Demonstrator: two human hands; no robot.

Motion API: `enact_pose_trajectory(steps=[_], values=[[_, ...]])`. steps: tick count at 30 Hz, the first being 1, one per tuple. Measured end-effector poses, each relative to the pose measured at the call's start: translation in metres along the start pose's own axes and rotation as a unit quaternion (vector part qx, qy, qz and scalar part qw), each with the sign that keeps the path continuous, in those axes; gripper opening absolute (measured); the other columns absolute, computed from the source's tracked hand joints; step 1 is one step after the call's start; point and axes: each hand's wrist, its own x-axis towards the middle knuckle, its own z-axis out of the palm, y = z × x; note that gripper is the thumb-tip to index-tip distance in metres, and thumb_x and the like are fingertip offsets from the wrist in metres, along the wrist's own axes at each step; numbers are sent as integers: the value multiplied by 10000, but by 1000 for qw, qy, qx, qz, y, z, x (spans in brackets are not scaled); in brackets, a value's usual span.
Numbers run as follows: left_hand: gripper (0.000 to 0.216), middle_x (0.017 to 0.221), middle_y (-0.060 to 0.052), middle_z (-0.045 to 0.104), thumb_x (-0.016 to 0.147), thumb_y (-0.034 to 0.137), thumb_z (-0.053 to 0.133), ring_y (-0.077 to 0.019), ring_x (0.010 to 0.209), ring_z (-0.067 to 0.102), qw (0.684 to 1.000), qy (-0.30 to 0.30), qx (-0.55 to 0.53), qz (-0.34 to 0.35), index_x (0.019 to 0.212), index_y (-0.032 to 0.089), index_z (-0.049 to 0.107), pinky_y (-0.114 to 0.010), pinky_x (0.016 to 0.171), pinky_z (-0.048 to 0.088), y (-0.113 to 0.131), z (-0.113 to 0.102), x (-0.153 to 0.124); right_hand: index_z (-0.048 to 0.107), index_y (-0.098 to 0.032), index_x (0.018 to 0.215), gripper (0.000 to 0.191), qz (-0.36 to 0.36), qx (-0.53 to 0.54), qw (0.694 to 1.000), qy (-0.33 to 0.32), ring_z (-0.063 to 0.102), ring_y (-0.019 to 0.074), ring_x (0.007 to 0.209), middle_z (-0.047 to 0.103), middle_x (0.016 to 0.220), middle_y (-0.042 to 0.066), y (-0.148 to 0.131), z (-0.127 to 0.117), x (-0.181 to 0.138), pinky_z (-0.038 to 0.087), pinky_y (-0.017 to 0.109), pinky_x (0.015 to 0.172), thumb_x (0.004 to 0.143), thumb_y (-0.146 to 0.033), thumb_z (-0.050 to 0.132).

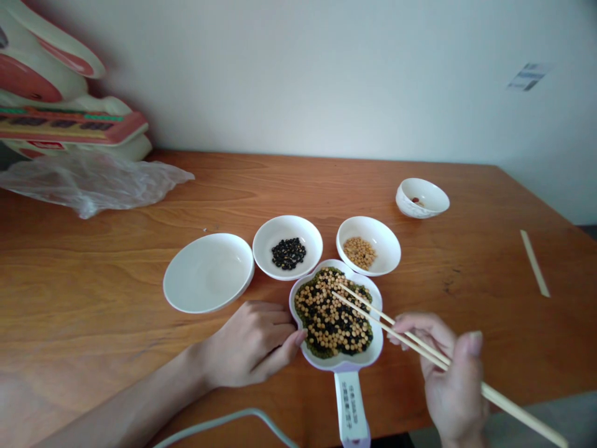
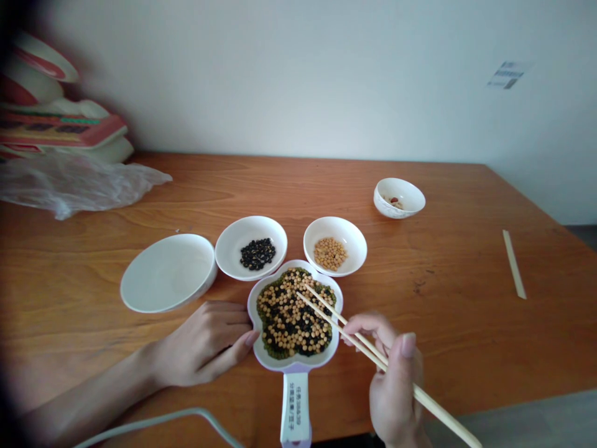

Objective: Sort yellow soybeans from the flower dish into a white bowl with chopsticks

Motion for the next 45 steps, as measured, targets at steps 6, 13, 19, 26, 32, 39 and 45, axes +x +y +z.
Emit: enact_pose_trajectory(steps=[6,13,19,26,32,39,45], values=[[394,721,-24,594,1110,225,373,-166,653,541,1000,-1,-2,3,766,200,562,-346,631,335,1,0,-1,788,-192,722,754,-45,-20,999,20,617,188,619,684,650,73,12,1,3,494,307,580,1044,-688,321],[397,733,-27,605,1114,229,362,-166,663,547,1000,-3,-3,-1,773,196,563,-343,634,337,1,0,0,782,-184,721,704,-46,26,998,28,607,178,604,679,634,70,19,7,2,476,297,562,1057,-633,357],[406,715,-27,601,1112,228,368,-164,652,544,1000,-1,-5,3,761,192,568,-339,631,347,0,1,0,768,-184,723,704,-58,81,994,44,616,181,587,676,629,65,21,7,3,491,298,551,1044,-657,358],[399,707,-28,597,1105,222,383,-165,646,547,1000,8,4,7,759,193,578,-346,619,345,0,0,0,771,-190,769,663,-75,54,995,25,626,192,660,682,713,72,23,7,-2,499,301,581,1062,-617,356],[404,708,-37,613,1107,221,381,-162,648,558,1000,8,-2,8,760,188,586,-330,622,363,0,0,0,768,-203,771,797,-90,47,995,-17,652,227,704,681,728,81,21,6,-2,541,331,602,1012,-760,251],[401,709,-36,609,1106,220,382,-164,652,557,1000,11,-1,10,757,189,577,-334,625,366,0,0,0,778,-212,760,748,-110,30,994,-1,628,193,658,687,710,71,25,7,-4,520,301,565,1057,-679,273],[408,701,-31,610,1104,219,388,-163,640,561,1000,12,0,8,750,191,589,-340,611,371,1,0,1,796,-179,742,684,-105,8,994,37,671,222,647,709,673,109,27,7,-10,517,342,532,1074,-576,348]])
